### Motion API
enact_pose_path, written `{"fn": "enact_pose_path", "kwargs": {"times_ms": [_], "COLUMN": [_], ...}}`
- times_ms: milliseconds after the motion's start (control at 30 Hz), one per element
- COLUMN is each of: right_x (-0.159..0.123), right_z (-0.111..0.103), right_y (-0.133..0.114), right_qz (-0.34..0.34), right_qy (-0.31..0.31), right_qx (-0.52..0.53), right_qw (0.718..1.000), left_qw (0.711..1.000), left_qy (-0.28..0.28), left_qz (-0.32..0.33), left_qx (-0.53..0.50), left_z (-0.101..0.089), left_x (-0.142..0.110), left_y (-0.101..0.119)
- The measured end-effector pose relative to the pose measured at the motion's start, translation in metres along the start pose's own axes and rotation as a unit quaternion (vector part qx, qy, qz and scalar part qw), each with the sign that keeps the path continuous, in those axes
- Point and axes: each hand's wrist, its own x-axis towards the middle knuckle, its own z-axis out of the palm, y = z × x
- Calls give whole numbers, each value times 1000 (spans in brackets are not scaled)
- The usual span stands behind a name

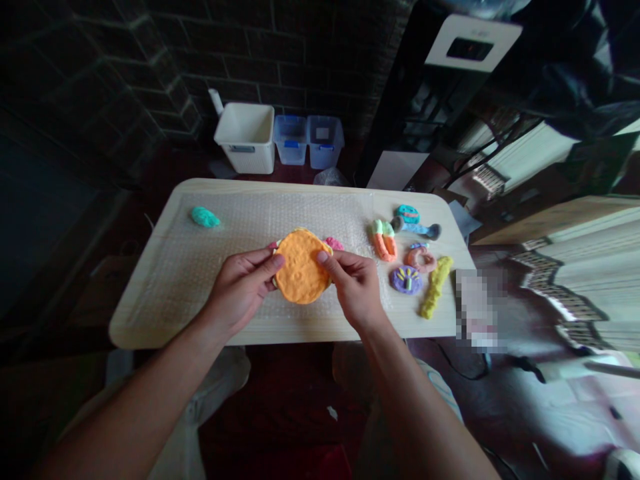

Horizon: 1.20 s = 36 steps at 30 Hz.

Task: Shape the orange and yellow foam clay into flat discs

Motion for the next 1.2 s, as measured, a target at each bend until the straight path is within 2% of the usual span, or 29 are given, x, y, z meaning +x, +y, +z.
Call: {"fn": "enact_pose_path", "kwargs": {"times_ms": [133, 300, 533, 733, 900, 1000, 1200], "right_x": [-1, -3, -6, -6, -5, -4, -2], "right_z": [3, 11, 11, 14, 13, 11, 9], "right_y": [0, -3, -1, -4, -3, -2, -2], "right_qz": [-1, 32, 42, 44, 51, 55, 38], "right_qy": [-15, -61, -45, -59, -57, -57, -20], "right_qx": [29, 6, -25, -19, 17, 41, 47], "right_qw": [999, 998, 998, 997, 997, 996, 998], "left_qw": [1000, 993, 989, 980, 982, 985, 997], "left_qy": [-22, -32, -47, -46, -58, -36, -41], "left_qz": [9, 36, 64, 97, 94, 88, 42], "left_qx": [8, 105, 127, 170, 155, 143, 54], "left_z": [2, -2, -2, -3, -3, -5, -5], "left_x": [0, 1, 1, 0, 0, 1, 0], "left_y": [0, -7, -11, -10, -10, -12, -8]}}
